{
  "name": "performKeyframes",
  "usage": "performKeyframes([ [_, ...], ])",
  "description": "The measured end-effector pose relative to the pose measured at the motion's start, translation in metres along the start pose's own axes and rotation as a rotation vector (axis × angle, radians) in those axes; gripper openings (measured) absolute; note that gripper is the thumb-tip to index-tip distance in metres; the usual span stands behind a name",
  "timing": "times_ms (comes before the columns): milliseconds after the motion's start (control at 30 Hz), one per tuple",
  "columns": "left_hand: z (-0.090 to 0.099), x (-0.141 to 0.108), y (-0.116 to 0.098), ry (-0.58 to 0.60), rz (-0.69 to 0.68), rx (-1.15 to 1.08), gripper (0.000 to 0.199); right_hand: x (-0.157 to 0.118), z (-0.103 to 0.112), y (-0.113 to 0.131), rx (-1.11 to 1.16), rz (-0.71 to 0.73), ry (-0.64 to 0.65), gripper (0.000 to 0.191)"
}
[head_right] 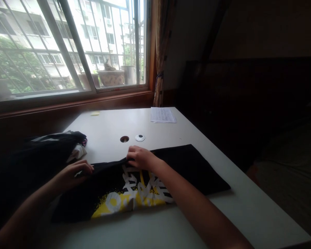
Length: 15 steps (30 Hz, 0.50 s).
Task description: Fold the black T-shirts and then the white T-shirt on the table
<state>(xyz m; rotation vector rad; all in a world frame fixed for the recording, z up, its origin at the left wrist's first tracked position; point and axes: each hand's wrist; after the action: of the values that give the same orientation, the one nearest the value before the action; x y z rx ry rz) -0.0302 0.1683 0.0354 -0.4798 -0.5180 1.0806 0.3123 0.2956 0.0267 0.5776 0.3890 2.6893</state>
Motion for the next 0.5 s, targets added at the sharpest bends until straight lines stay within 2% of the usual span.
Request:
performKeyframes([
  [133, 0.002, -0.003, -0.02, -0.02, 0.094, -0.135, 0.022, -0.011, 0.011, 0.013, 0.098, -0.022, -0.013, 0.014],
  [300, 0.008, -0.01, -0.036, -0.122, 0.287, -0.253, 0.034, -0.013, 0.034, 0.026, 0.314, -0.113, -0.05, 0.015],
  [400, 0.008, -0.007, -0.033, -0.204, 0.398, -0.331, 0.043, -0.005, 0.04, 0.022, 0.414, -0.217, -0.011, 0.016],
  [500, 0.001, 0.001, -0.017, -0.213, 0.474, -0.4, 0.051, 0.007, 0.029, 0.007, 0.385, -0.363, 0.068, 0.019],
])
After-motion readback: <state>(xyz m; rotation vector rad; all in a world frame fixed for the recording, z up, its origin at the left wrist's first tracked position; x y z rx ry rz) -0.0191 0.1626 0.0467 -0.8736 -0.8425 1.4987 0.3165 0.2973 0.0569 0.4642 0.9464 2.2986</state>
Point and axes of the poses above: each hand's wrist, its own x-axis towards the middle knuckle, its own z-axis out of the back of the hand, y = z × x, and after that the axes turned 4 degrees about x, right-handed
